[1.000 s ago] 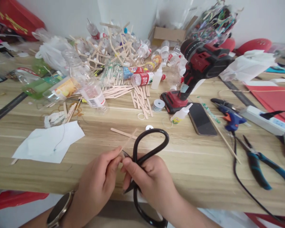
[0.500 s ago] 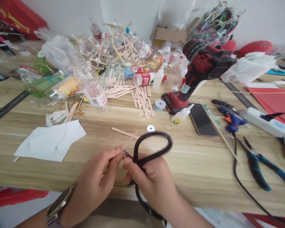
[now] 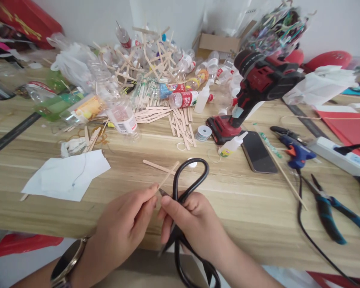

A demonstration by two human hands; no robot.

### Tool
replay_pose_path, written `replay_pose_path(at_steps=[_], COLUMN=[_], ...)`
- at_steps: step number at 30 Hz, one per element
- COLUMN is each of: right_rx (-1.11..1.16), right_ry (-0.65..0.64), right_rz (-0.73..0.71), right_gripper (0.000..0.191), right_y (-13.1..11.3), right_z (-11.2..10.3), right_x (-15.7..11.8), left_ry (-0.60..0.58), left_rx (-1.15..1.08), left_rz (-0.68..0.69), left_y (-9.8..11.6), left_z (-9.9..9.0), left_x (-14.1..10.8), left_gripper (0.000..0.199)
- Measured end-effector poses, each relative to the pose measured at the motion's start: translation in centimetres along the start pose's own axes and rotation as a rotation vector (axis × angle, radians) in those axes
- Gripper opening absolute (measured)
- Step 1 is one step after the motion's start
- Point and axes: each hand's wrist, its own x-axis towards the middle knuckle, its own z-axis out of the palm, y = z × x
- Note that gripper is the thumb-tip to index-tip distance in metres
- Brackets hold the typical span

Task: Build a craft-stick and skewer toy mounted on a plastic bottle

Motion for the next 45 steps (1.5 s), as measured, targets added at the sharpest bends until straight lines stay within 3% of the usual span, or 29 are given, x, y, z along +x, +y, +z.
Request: replay_pose_path(at_steps=[4, 6, 8, 11, 13, 14, 17, 19, 21, 24, 26, 28, 31, 32, 34, 37, 39, 45], right_rx=[-0.51, -0.643, -0.526, -0.021, 0.089, 0.023, -0.474, -0.642, -0.488, -0.12, -0.032, -0.149, -0.619, -0.67, -0.537, -0.197, -0.142, -0.746], right_ry=[0.308, 0.356, 0.312, 0.033, -0.052, 0.001, 0.271, 0.333, 0.259, 0.014, -0.075, 0.027, 0.298, 0.32, 0.25, 0.044, -0.002, 0.359], right_rz=[-0.362, -0.46, -0.385, 0.004, 0.099, 0.041, -0.356, -0.482, -0.38, -0.108, -0.019, -0.106, -0.456, -0.491, -0.401, -0.163, -0.117, -0.562], right_gripper=[0.053, 0.046, 0.048, 0.058, 0.061, 0.06, 0.048, 0.043, 0.05, 0.059, 0.06, 0.057, 0.047, 0.044, 0.047, 0.057, 0.058, 0.045], right_y=[0.7, 0.8, 0.7, 0.2, 0.2, 0.3, 0.9, 1.0, 0.8, 0.2, 0.1, 0.3, 0.8, 0.8, 0.5, -0.1, -0.3, 0.7], right_z=[-0.8, -1.0, -0.8, -0.2, 0.0, -0.1, -0.6, -0.9, -0.8, -0.5, -0.4, -0.5, -0.8, -0.9, -0.7, -0.4, -0.3, -0.9], right_x=[-0.2, -0.2, -0.2, 0.0, 0.0, 0.0, -0.2, -0.3, -0.2, 0.1, 0.1, 0.0, -0.2, -0.2, -0.2, 0.0, 0.0, -0.3], left_ry=[-0.024, -0.032, -0.016, -0.001, -0.006, -0.006, -0.018, -0.025, -0.018, -0.011, -0.013, -0.006, 0.002, 0.001, -0.005, -0.007, -0.001, -0.018], left_rx=[-0.047, -0.061, -0.042, -0.011, -0.011, -0.017, -0.037, -0.035, -0.018, 0.011, 0.013, 0.004, -0.003, 0.002, 0.017, 0.032, 0.014, -0.069], left_rz=[-0.123, -0.152, -0.123, -0.041, -0.022, -0.029, -0.091, -0.119, -0.1, -0.027, -0.004, -0.014, -0.067, -0.075, -0.06, 0.009, 0.028, -0.133], left_y=[0.4, 0.5, 0.3, -0.2, -0.4, -0.4, -0.1, 0.1, 0.1, -0.1, -0.2, -0.2, 0.0, 0.1, 0.1, -0.1, -0.2, 0.0], left_z=[-0.4, -0.4, -0.3, 0.0, 0.1, 0.1, -0.1, -0.2, -0.2, -0.1, 0.0, 0.0, -0.1, -0.2, -0.2, -0.2, -0.1, 0.1], left_x=[0.0, 0.1, 0.1, -0.1, -0.2, -0.3, -0.3, -0.3, -0.2, -0.3, -0.3, -0.4, -0.5, -0.5, -0.5, -0.6, -0.6, -0.6], left_gripper=[0.018, 0.017, 0.017, 0.021, 0.023, 0.022, 0.018, 0.017, 0.019, 0.022, 0.023, 0.022, 0.02, 0.019, 0.019, 0.022, 0.022, 0.016])
